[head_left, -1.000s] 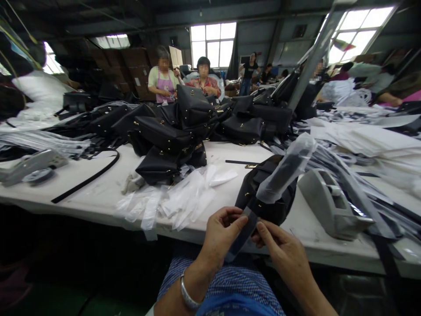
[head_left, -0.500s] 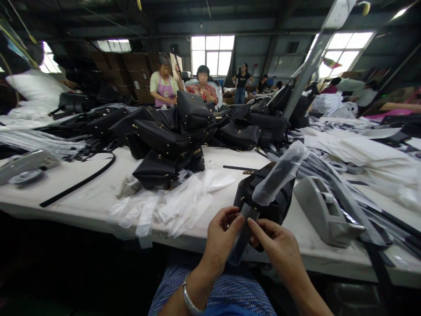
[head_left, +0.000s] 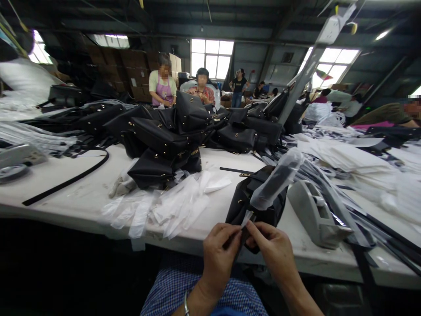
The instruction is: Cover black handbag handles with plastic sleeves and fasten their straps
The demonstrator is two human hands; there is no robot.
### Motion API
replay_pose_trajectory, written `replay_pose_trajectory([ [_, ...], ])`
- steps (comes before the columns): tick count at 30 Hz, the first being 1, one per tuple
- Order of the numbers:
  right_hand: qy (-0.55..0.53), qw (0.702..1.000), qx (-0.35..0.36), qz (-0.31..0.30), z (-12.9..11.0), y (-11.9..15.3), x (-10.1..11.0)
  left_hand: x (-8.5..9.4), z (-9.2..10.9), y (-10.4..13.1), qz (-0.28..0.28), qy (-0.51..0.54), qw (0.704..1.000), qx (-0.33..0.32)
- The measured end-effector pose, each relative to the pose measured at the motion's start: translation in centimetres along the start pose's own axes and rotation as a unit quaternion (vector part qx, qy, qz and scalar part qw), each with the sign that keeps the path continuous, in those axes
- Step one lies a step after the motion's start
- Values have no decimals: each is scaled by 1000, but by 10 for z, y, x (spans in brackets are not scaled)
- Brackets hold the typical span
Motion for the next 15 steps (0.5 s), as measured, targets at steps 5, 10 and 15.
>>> replay_pose_trajectory([
  [5,-111,992,-36,-47,6,2,-8,-2,38,10,-42,-151,960,-231],
  [10,-117,989,-22,-87,-5,7,-15,-10,51,16,-131,-270,901,-314],
  [15,-39,996,8,-82,-12,10,-14,-13,43,20,-201,-264,898,-288],
])
Point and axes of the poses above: each hand's wrist, its own y-axis away from the middle knuckle, its own x-axis out of the back of the hand, z = x × y, the point moved 10 cm from there along -y, towards the middle knuckle, and after that the axes turned 3 degrees about -x, right-handed, at the moved point
